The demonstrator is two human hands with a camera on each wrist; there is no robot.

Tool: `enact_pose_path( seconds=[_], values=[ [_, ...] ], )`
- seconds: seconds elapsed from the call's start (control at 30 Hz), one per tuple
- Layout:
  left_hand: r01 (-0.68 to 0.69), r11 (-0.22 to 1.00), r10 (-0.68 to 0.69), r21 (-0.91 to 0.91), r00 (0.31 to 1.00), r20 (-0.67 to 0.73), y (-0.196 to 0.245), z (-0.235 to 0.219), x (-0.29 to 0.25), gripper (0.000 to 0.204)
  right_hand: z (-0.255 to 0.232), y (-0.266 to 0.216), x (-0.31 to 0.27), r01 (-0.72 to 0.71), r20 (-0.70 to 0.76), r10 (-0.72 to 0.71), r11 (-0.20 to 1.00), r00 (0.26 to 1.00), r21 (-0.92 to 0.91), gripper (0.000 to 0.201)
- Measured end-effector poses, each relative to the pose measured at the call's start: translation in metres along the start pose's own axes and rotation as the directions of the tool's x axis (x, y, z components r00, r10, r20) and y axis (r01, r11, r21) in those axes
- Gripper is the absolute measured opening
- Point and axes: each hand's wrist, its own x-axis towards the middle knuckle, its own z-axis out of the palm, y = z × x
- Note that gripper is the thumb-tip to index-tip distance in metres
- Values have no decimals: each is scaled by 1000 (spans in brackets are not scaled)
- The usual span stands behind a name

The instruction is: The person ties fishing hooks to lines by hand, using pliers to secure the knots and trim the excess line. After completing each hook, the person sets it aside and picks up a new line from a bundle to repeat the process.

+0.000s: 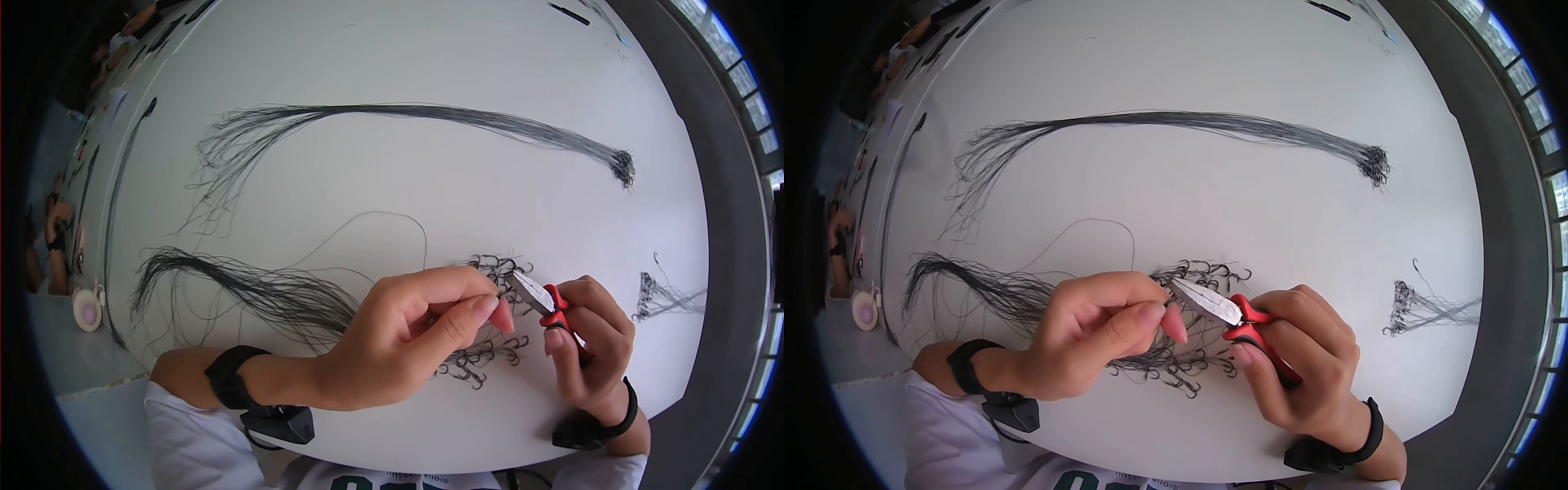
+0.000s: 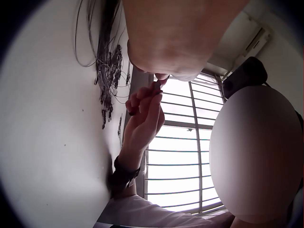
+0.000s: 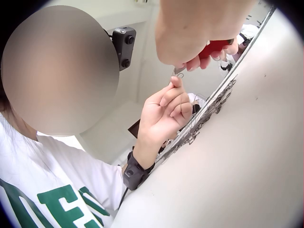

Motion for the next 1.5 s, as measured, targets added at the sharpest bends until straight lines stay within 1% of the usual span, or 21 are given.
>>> enact_pose_path(
  seconds=[0.13, 0.2, 0.4, 0.63, 0.73, 0.83, 0.9, 0.93, 1.0, 1.03, 1.07, 1.13, 1.2, 1.23, 1.27, 1.3, 1.33, 1.37, 1.43, 1.47, 1.5],
  values=[
    [-27, 999, 27, 39, 1000, -16, -1, 2, 1, 23, -1, 0, -1, -57, 11, 56, 998, 998, 38, 12],
    [-39, 999, 41, 34, 996, -75, 0, 5, 1, 22, -2, -1, -1, -90, 30, 89, 995, 996, 44, 11],
    [-43, 998, 49, 54, 993, -111, -3, 6, 1, 22, -1, -1, -1, -101, 30, 100, 993, 995, 54, 9],
    [-4, 999, 9, 48, 994, -110, -1, 4, 0, 23, -1, 1, -1, -102, 23, 101, 993, 995, 52, 9],
    [-11, 998, 15, 56, 997, -80, -2, 3, 0, 22, -2, 2, 0, -123, 48, 120, 991, 992, 53, 10],
    [-25, 1000, 24, -3, 993, -115, -2, 2, 2, 21, -1, 8, 2, -123, 65, 122, 992, 990, 14, 12],
    [-11, 1000, 11, -10, 999, -32, 0, -2, 2, 20, -2, 10, 3, -128, 39, 142, 958, 989, -258, 15],
    [-16, 1000, 16, -7, 999, -31, 0, -2, 2, 20, -2, 11, 1, -134, 58, 164, 929, 985, -344, 17],
    [-33, 998, 34, -44, 999, 18, -1, -2, 2, 20, -1, 12, -1, -136, 44, 166, 910, 985, -391, 17],
    [-38, 998, 39, -41, 999, 21, -1, -2, 2, 20, 0, 13, -2, -140, 35, 172, 890, 984, -434, 18],
    [-43, 998, 45, -36, 997, 56, -1, -2, 2, 20, 0, 15, -4, -140, 54, 184, 879, 981, -456, 19],
    [-51, 998, 54, -28, 994, 95, 1, -2, 1, 19, -1, 11, -2, -125, 28, 159, 859, 987, -497, 19],
    [-85, 994, 72, 75, 985, 158, 4, -2, 0, 17, -5, 6, -1, -113, 4, 136, 834, 991, -540, 19],
    [-89, 993, 76, 76, 984, 163, 5, -2, 0, 17, -9, 3, 0, -103, 34, 123, 929, 992, -356, 17],
    [-101, 990, 81, 100, 979, 186, 5, -1, -1, 16, -13, -1, 1, -93, 61, 103, 983, 993, -157, 15],
    [-113, 986, 86, 124, 974, 208, 6, 0, -1, 16, -16, -6, 1, -82, 84, 78, 995, 993, 50, 13],
    [-115, 986, 87, 124, 973, 214, 6, 0, -1, 16, -12, -16, 3, -236, 129, 206, 927, 970, 293, 12],
    [-134, 978, 94, 160, 967, 237, 5, 0, -2, 15, -10, -17, 0, -297, 216, 219, 840, 951, 453, 11],
    [-153, 969, 98, 195, 959, 265, 5, 2, -1, 15, -11, -24, -2, -510, 398, 324, 632, 858, 584, 10],
    [-191, 951, 126, 244, 957, 260, 7, 4, -1, 15, -12, -24, -3, -511, 397, 327, 632, 858, 583, 10],
    [-228, 929, 154, 292, 954, 256, 7, 5, -1, 15, -12, -23, -4, -541, 436, 327, 599, 838, 591, 11]
  ],
)
